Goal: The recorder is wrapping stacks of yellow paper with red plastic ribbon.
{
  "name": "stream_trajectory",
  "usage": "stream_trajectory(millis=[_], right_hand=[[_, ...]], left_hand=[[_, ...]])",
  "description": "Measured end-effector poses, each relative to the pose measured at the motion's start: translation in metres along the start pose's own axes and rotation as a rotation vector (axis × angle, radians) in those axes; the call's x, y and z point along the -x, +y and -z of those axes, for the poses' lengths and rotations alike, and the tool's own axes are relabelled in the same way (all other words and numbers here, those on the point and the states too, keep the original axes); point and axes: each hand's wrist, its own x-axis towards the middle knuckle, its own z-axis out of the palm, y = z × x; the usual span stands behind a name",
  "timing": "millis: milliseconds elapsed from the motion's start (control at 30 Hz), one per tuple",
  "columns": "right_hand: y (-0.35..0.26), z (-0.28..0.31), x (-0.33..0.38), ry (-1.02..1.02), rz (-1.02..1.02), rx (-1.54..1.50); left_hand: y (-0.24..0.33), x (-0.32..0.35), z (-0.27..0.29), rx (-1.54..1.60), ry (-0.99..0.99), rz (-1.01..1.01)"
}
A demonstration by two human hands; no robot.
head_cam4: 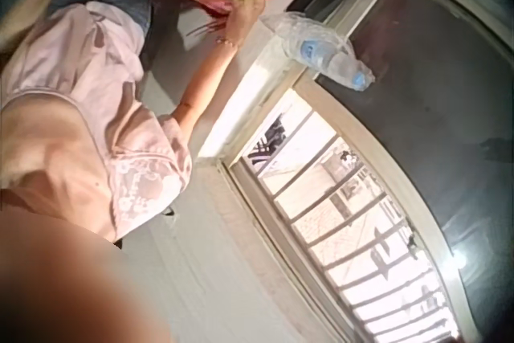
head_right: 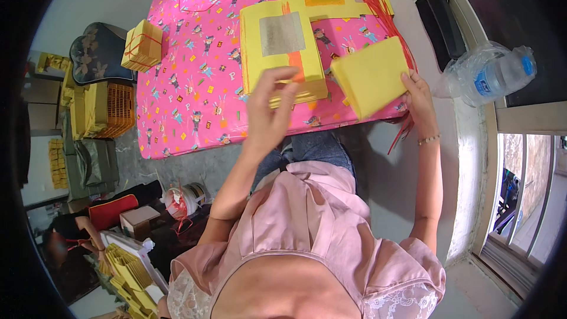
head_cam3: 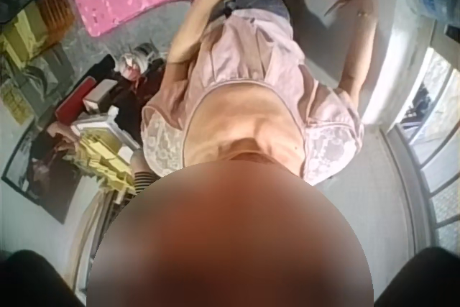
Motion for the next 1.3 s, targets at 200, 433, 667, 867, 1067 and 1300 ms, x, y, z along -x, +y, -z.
stream_trajectory(millis=[200,433,667,867,1067,1300], right_hand=[[0.035,-0.009,-0.044,0.380,-0.035,-0.086],[0.068,-0.028,-0.070,0.505,0.123,0.461],[0.048,-0.044,-0.051,0.607,0.483,1.427],[-0.035,-0.116,-0.032,0.176,0.730,1.012],[-0.066,-0.174,-0.031,-0.209,0.893,1.152],[-0.061,-0.184,-0.045,-0.349,0.941,1.318]], left_hand=[[-0.030,0.001,0.033,-0.145,0.142,0.051],[-0.040,-0.003,0.048,-0.364,0.068,-0.053],[-0.055,0.000,0.068,-0.461,-0.097,-0.018],[-0.067,0.011,0.076,-0.419,-0.093,0.057],[-0.075,0.023,0.076,-0.159,-0.056,0.187],[-0.081,0.031,0.079,0.037,-0.032,0.207]])
